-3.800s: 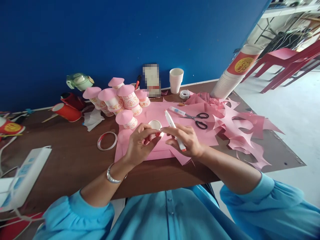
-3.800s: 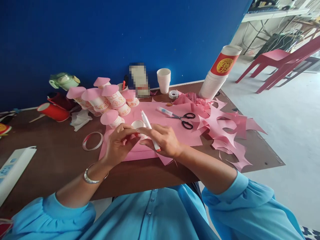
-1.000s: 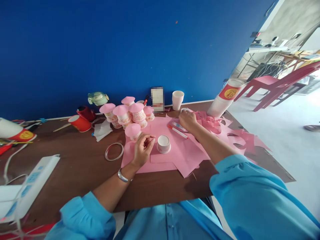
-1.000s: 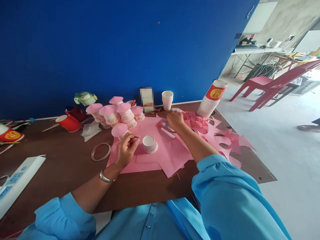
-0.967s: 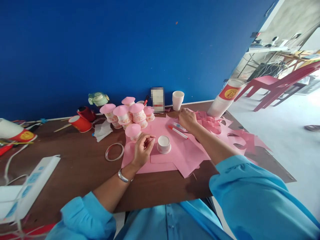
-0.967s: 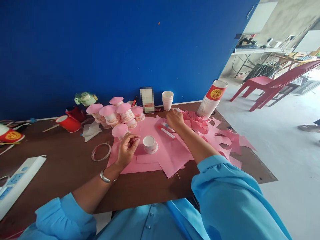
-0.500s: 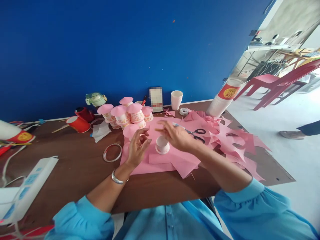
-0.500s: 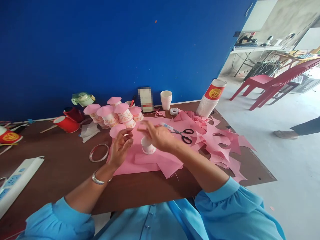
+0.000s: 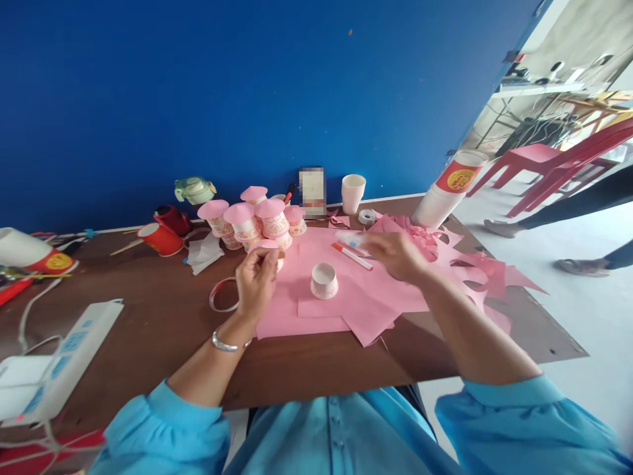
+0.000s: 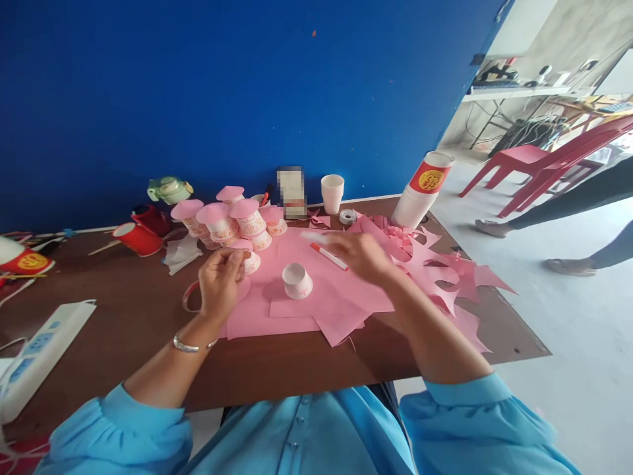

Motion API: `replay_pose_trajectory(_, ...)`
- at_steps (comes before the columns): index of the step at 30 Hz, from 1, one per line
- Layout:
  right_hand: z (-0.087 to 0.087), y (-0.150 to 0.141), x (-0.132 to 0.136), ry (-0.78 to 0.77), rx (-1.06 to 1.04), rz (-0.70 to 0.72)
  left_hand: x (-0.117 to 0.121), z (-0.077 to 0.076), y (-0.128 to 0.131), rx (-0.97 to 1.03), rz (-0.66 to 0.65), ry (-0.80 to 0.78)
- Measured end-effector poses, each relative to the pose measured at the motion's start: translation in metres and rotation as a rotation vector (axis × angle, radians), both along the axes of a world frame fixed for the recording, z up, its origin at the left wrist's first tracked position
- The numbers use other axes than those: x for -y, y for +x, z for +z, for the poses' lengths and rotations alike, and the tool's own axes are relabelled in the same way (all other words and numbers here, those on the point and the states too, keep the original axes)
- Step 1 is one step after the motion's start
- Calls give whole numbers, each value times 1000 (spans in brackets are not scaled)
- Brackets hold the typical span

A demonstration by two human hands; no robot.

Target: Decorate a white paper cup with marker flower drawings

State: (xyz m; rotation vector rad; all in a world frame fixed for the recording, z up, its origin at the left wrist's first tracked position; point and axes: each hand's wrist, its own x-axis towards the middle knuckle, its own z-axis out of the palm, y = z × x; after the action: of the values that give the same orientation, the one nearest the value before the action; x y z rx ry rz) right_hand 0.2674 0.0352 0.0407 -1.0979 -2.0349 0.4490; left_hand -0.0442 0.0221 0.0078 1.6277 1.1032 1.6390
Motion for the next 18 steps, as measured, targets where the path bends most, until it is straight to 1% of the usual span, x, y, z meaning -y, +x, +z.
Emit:
replay_pose_trajectory(1,-1,10,-7,-52,-109,-90,-4,-3,-1,-2,20,0)
replay_pose_trajectory(2,-3,16,-13,-91,-240,-148,-8,-6,-1,-68,29,9)
replay_pose_trajectory(3,-7,19,-18,-137,-380,-171,-11,-10,0,-165,43,50)
replay_pose_trajectory(4,-11,18,-22,-196,-477,-157,-14,-16,2,-300,25,88)
replay_pose_trajectory(5,-15,14,-24,-265,-518,-124,-17,-22,4,-416,12,126)
replay_pose_trajectory(6,-21,7,-25,-314,-537,-92,-19,-29,6,-514,-5,150)
replay_pose_trajectory(8,-31,-11,-24,-410,-530,-14,-23,-42,9,-701,-33,141)
replay_pose_trajectory(11,-43,-35,-21,-484,-551,58,-26,-58,8,-790,-71,120)
replay_pose_trajectory(13,-49,-46,-19,-512,-569,65,-26,-62,6,-808,-72,118)
replay_pose_trajectory(16,-56,-57,-16,-520,-581,47,-22,-58,4,-800,-58,143)
replay_pose_trajectory(18,-60,-63,-12,-513,-586,26,-15,-51,3,-734,-61,182)
